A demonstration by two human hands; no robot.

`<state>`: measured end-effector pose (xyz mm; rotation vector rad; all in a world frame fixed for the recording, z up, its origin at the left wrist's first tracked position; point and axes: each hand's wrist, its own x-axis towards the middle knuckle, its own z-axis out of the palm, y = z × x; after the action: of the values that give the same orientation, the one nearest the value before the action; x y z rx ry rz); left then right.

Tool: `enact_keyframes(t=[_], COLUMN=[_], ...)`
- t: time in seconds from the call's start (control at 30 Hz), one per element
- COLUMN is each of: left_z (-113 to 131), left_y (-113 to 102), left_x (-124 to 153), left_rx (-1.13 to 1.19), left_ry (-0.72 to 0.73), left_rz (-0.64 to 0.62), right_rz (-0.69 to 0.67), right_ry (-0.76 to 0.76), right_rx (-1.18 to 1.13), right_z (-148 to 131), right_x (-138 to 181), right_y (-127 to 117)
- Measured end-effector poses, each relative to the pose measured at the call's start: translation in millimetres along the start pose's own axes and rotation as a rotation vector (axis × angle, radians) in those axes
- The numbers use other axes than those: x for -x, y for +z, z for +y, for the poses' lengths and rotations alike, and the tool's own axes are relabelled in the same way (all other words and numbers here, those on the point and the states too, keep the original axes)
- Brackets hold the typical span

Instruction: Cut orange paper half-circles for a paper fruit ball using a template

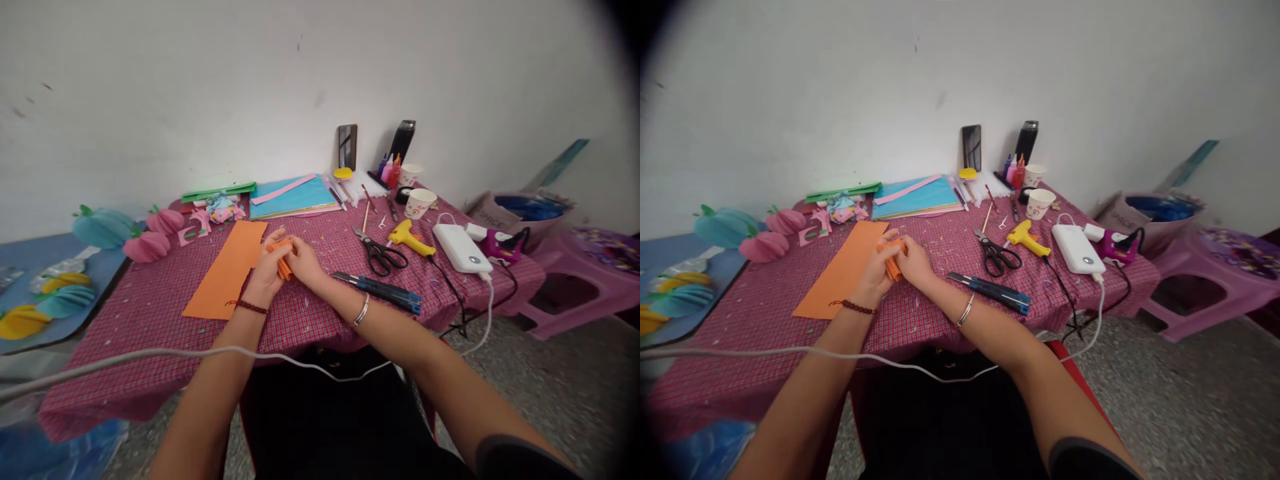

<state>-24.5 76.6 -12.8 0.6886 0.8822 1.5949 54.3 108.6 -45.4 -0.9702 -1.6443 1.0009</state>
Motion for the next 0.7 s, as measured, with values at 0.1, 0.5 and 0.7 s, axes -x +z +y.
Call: enact_keyframes(t=[0.1,0.5,0.7], left_z=[8.5,73.2,66.4], left_y=[-5.0,-82.7,-68.5], left_x=[-1.8,-4.8,-1.8], left_rx=[-0.005,0.367,0.451], left_ry=[-0.004,0.269,0.212], left_rz=[0.075,0.299,0.265], right_rz=[-0.022,-0.424,-0.461], right_ry=[-0.011,-0.255,-0.201], right_rx=[0.010,0.751,0.801], right_z=[0.3,-25.0,-18.8], right_x=[-1.3,-16.4,-20.9], right_y=[-5.7,3.9,28.0])
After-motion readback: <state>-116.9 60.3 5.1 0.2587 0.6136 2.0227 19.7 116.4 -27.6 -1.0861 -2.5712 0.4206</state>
